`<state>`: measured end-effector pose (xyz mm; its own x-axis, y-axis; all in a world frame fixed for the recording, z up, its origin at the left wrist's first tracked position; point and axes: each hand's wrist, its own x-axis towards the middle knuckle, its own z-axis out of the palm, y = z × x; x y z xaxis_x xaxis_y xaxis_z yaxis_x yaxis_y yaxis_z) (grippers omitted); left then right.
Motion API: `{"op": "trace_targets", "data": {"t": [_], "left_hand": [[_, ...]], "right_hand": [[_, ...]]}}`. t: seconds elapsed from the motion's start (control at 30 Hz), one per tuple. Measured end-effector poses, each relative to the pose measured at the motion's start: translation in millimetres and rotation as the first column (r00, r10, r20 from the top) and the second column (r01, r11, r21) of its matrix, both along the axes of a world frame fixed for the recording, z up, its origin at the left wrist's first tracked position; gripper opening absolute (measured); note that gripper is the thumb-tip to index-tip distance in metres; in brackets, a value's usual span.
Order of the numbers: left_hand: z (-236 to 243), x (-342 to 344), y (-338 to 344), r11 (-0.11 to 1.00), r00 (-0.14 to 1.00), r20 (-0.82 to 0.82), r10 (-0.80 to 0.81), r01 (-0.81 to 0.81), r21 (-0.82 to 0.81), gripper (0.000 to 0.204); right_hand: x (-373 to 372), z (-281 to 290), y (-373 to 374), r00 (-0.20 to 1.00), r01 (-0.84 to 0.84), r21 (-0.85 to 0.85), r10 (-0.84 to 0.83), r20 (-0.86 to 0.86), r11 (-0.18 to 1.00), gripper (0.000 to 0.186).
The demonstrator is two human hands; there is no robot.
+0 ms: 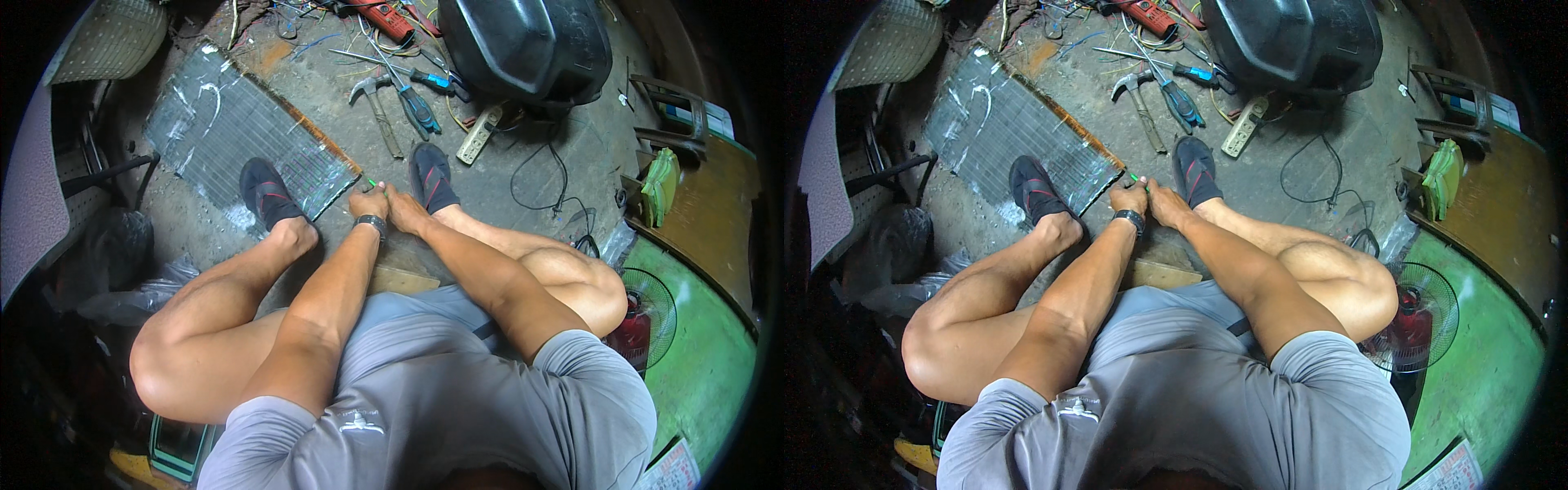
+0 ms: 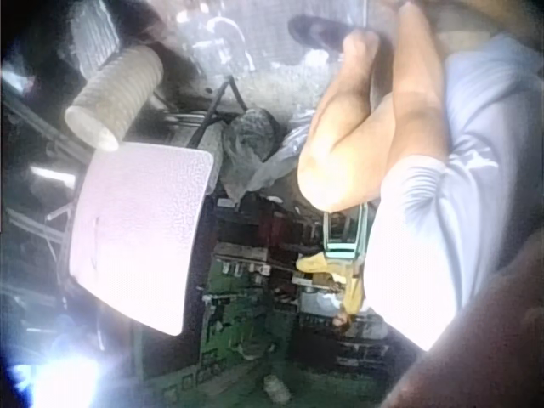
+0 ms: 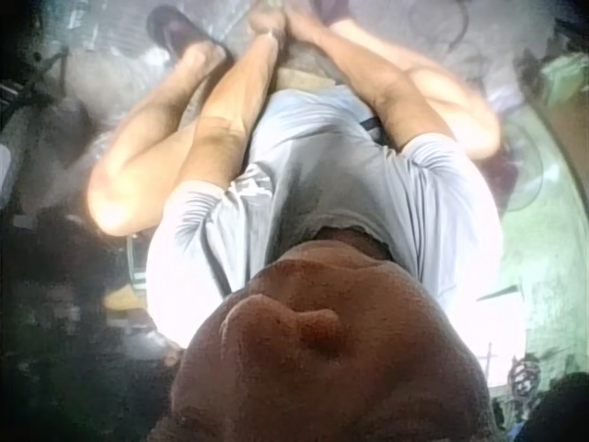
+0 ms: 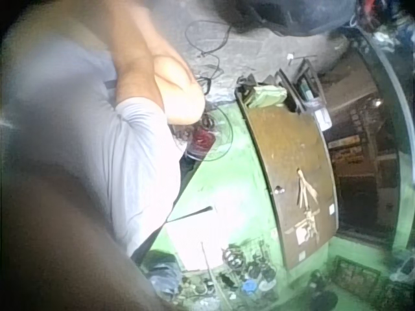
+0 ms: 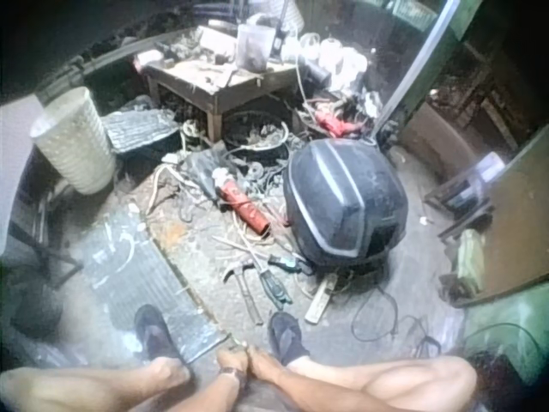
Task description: The person uses a small green tool to straighten the fins on a metal condenser unit by hand while sitting on the floor.
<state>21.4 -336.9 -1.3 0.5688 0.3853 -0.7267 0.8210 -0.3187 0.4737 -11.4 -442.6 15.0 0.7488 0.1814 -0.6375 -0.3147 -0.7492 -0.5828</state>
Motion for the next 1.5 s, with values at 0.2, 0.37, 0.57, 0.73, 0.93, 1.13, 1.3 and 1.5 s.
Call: {"op": "trace_targets", "data": {"t": [0.2, 0.37, 0.57, 0.73, 0.93, 1.13, 1.3, 1.5], "left_hand": [[15.7, -16.6, -1.9, 0.995, 0.976, -0.192, -0.103, 0.104, -0.008, 0.046], [36.2, 16.6, 1.9, 0.965, 0.982, 0.067, -0.178, 0.188, -0.184, 0.041], [104.5, 215.3, 62.8, 0.210, 0.212, 0.018, -0.977, 0.951, 0.227, 0.061], [167.8, 319.3, 161.7, 0.315, 0.304, 0.085, -0.949, 0.927, 0.202, 0.044], [86.8, 323.9, 240.5, 0.868, 0.853, 0.379, -0.360, 0.455, -0.200, 0.032], [22.7, 344.8, 237.9, 0.914, 0.852, 0.518, 0.074, 0.149, -0.377, 0.042], [3.6, 408.6, 265.8, 0.967, 0.837, 0.548, -0.019, 0.156, -0.204, 0.047], [-12.2, 469.1, 279.8, 0.966, 0.840, 0.540, 0.051, 0.095, -0.239, 0.052]], "right_hand": [[-24.2, 1.1, -7.5, 0.989, -0.111, -0.076, 0.103, -0.107, 0.991, 0.048], [-5.0, 29.4, -5.2, 0.995, 0.088, -0.133, -0.094, -0.036, 0.987, 0.044], [116.3, 85.8, 44.5, 0.933, 0.170, 0.014, -0.165, 0.319, 0.985, 0.032], [223.8, 117.5, 119.5, 0.900, 0.138, 0.131, -0.179, 0.397, 0.982, 0.031], [305.3, 80.4, 192.1, 0.928, 0.078, 0.177, -0.137, 0.346, 0.981, 0.034], [375.1, 27.9, 211.8, 0.958, 0.025, 0.091, -0.050, 0.283, 0.996, 0.035], [439.0, 8.6, 245.1, 0.954, 0.045, 0.139, -0.084, 0.288, 0.989, 0.032], [494.5, -2.4, 268.8, 0.938, 0.072, 0.116, -0.106, 0.330, 0.991, 0.033]]}}
